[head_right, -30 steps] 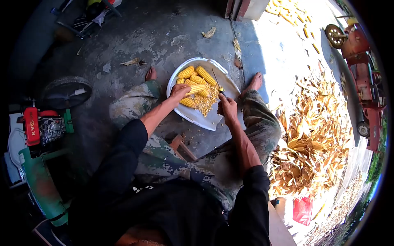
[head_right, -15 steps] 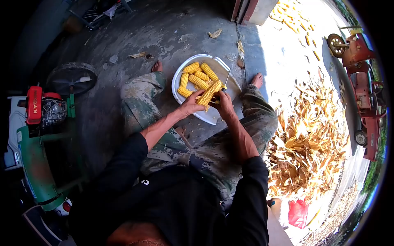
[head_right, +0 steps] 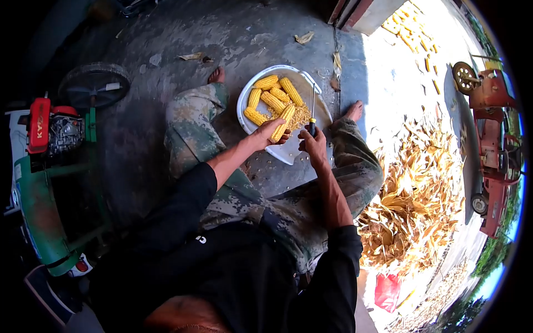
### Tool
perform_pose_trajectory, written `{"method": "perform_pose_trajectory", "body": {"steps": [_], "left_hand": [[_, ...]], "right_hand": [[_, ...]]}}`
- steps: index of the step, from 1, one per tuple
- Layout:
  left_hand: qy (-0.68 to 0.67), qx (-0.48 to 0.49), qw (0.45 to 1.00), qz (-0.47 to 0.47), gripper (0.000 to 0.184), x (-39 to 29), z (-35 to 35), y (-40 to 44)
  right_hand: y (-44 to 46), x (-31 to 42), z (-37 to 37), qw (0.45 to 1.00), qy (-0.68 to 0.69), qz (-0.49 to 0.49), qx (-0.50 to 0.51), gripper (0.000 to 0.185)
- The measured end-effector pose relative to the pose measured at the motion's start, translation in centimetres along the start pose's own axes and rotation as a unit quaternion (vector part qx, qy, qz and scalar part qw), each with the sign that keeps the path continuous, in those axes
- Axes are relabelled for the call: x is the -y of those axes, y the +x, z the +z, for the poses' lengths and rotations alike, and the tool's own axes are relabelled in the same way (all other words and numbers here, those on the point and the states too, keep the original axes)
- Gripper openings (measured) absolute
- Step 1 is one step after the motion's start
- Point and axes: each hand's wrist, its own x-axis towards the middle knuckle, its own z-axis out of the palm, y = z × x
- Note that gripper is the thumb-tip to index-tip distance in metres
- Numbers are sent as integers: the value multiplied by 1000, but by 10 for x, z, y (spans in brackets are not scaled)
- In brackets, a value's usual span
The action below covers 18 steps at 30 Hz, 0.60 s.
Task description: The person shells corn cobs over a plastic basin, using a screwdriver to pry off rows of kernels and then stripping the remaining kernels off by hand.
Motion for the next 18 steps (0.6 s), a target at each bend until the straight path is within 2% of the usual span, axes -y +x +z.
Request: {"method": "perform_pose_trajectory", "body": {"steps": [2,4,6,7,8,10,16,18], "left_hand": [[-62,-27,997,-34,35,1,-14,23],[-92,-20,994,-49,36,6,-31,46],[-123,-12,990,-67,37,15,-44,66],[-182,-33,980,-70,38,20,-47,74],[-241,-55,966,-72,40,26,-50,81],[-270,-76,956,-87,41,35,-57,91],[-289,-124,946,-75,45,61,-70,119],[-317,-92,942,-69,48,67,-77,128]], "right_hand": [[-4,0,-16,997,-73,-9,3,26],[-18,10,-15,997,-71,26,18,27],[-35,17,-9,989,-130,74,12,34],[-43,19,-3,988,-137,65,27,44],[-53,20,3,987,-142,74,25,48],[-58,12,7,977,-195,79,38,49],[-76,-11,10,950,-311,4,24,44],[-75,-10,12,939,-342,-11,21,44]]}}
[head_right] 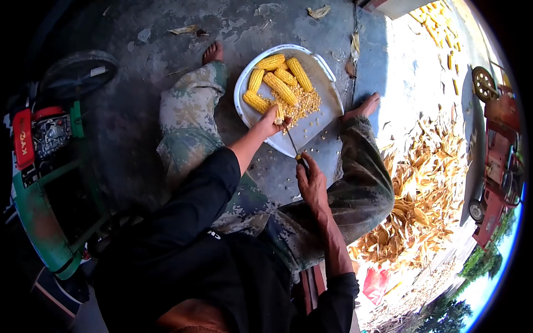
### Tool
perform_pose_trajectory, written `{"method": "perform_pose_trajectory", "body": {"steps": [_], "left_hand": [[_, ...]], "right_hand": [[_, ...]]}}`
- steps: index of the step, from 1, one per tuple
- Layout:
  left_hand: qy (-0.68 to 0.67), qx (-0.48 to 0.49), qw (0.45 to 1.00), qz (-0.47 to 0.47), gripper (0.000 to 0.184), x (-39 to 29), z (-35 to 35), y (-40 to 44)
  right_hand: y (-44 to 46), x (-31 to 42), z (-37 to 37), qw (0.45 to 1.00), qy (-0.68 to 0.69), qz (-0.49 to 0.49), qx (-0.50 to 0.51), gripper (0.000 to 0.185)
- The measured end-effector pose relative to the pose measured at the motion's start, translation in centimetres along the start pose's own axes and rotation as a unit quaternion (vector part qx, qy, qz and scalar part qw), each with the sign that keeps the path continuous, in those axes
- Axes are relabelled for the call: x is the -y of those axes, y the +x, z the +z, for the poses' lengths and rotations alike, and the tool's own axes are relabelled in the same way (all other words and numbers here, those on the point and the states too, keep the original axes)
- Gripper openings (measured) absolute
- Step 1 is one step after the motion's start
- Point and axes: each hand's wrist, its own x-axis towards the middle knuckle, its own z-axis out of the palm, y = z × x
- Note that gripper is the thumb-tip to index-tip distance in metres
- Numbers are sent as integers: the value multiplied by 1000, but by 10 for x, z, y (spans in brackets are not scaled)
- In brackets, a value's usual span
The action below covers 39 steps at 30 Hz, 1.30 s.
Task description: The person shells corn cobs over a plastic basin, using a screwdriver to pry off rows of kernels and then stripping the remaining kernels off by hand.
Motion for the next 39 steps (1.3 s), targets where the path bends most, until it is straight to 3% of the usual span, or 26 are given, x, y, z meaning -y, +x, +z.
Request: {"method": "perform_pose_trajectory", "body": {"steps": [3,10,18,20,27,32,39], "left_hand": [[-11,-17,1000,8,48,5,-2,11],[-76,-53,995,-39,49,7,-6,24],[-50,-58,997,-10,50,10,7,16],[-50,-55,997,-10,51,12,4,19],[-22,-46,999,0,53,16,1,20],[14,-56,998,6,53,21,-10,25],[23,-110,993,40,54,18,10,16]], "right_hand": [[4,9,-3,999,-10,49,-10,40],[14,-7,7,999,-42,9,-21,40],[20,-14,11,997,-68,-25,-37,41],[19,-5,9,999,-31,24,-18,39],[21,-6,10,999,-8,52,-6,43],[31,16,9,982,35,182,25,46],[40,7,20,978,89,190,9,45]]}}
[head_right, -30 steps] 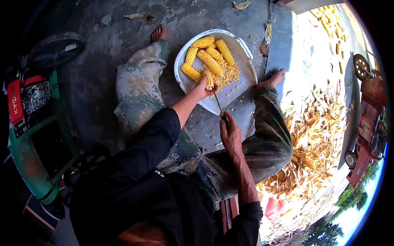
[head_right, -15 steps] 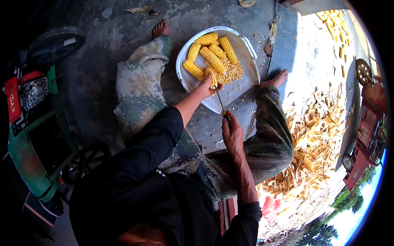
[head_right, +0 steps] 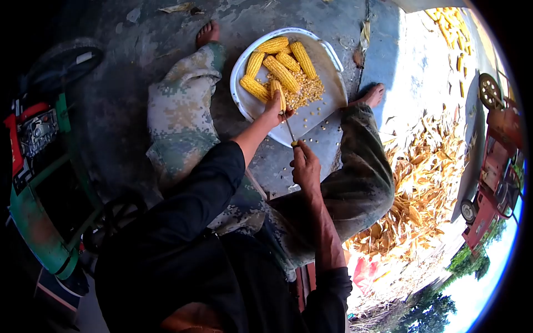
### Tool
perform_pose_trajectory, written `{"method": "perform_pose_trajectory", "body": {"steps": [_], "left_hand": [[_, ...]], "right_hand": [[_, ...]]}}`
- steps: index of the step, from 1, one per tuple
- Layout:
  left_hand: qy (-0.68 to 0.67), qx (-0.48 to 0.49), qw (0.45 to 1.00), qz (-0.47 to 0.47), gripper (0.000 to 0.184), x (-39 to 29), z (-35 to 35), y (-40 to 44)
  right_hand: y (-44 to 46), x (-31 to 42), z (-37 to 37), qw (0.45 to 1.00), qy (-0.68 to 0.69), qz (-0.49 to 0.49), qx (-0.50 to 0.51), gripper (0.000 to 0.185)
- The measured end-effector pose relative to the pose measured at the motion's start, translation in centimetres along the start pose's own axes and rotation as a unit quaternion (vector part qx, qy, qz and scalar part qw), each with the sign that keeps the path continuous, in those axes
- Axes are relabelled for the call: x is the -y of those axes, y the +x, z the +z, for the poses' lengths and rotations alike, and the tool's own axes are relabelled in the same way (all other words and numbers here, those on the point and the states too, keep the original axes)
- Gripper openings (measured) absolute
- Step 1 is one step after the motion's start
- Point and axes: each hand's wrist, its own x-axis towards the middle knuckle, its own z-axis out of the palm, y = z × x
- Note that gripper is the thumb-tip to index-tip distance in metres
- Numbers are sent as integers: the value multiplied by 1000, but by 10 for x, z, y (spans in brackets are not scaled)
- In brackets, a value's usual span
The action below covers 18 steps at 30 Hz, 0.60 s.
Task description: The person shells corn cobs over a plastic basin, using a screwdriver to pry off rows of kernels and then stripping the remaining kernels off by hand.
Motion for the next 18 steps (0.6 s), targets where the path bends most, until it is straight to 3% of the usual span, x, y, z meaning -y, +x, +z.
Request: {"method": "perform_pose_trajectory", "body": {"steps": [2,5,8,10,13,18], "left_hand": [[17,-12,1000,-3,54,-3,0,-2],[-48,-4,999,-24,53,-7,9,6],[-13,-75,997,-14,55,-15,12,-4],[1,-73,997,-5,56,-17,11,4],[-22,-41,999,20,53,-16,14,18],[-16,-49,998,32,49,-23,15,23]], "right_hand": [[3,-1,5,1000,25,16,4,44],[10,-8,21,995,-46,-62,-70,41],[15,3,27,996,-39,-40,-63,41],[11,21,26,999,18,30,-30,42],[11,22,42,993,105,25,-55,43],[23,28,32,948,306,82,17,40]]}}
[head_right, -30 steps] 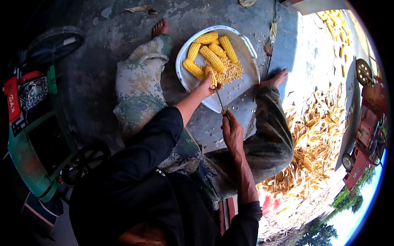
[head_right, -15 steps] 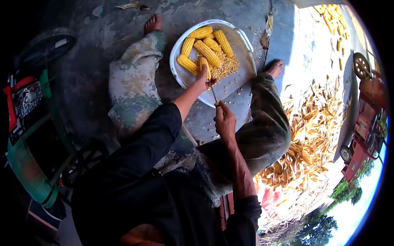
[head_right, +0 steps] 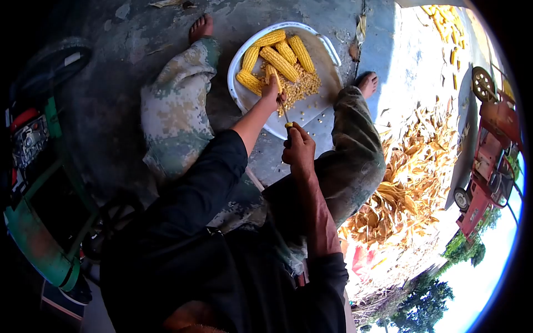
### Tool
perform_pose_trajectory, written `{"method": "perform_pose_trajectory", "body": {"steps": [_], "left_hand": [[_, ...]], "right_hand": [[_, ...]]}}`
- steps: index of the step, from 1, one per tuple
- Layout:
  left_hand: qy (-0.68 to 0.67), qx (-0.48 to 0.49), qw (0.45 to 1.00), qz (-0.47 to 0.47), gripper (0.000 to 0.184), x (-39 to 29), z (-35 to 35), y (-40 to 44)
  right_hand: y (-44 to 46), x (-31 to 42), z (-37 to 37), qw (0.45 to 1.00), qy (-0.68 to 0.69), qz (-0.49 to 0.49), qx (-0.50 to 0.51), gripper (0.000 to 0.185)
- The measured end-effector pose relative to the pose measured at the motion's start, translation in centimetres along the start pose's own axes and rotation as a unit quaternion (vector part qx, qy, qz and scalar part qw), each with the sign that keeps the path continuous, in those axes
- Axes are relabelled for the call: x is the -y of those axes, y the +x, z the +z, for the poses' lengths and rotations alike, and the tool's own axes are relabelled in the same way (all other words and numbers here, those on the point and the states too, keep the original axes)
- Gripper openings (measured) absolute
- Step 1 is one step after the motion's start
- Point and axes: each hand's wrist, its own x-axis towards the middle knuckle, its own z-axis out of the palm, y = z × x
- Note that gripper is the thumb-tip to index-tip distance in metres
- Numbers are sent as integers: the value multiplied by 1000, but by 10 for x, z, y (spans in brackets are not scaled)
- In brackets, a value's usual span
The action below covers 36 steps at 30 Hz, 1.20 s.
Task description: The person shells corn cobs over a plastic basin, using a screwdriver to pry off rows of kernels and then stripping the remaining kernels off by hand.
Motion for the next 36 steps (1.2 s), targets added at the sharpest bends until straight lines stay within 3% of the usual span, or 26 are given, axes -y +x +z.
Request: {"method": "perform_pose_trajectory", "body": {"steps": [5,6,8,14,17,18,19,21,23,25,29,30,31,33,35,36], "left_hand": [[-47,-12,999,-12,50,-6,7,-9],[-60,-16,998,-21,51,-7,6,-4],[-47,0,999,-22,52,-8,1,3],[-66,17,997,-45,55,-4,-7,13],[-70,45,995,-58,53,-6,-9,13],[-59,28,997,-50,53,-6,-9,14],[-48,13,998,-42,53,-6,-8,15],[-38,15,999,-35,52,-5,-8,11],[-29,15,999,-28,51,-8,-3,8],[-38,8,999,-21,51,-6,-6,7],[-41,-1,998,-40,51,-9,-6,11],[-14,6,1000,-23,53,-7,-10,15],[-16,2,1000,-20,53,-11,-10,12],[69,-1,997,-27,56,-16,-13,5],[95,-23,995,-11,56,-21,-13,9],[91,5,996,-22,57,-23,-14,8]], "right_hand": [[9,-13,-4,998,-61,-24,-26,39],[15,-15,1,964,-221,-130,-66,37],[17,-19,3,859,-394,-305,-117,31],[5,-10,18,780,-527,-315,-123,31],[17,-5,13,823,-460,-316,-107,32],[13,8,17,872,-435,-199,-101,34],[17,0,14,873,-433,-199,-103,34],[21,-13,15,853,-406,-304,-125,35],[25,-12,14,861,-394,-300,-119,33],[17,1,19,802,-502,-303,-110,32],[14,-22,21,757,-550,-328,-132,30],[16,-21,20,790,-512,-314,-120,34],[26,-17,14,797,-469,-366,-101,35],[35,16,-4,923,-352,-151,-35,36],[31,56,-11,969,-240,-61,13,37],[37,72,-18,967,-248,-40,35,37]]}}
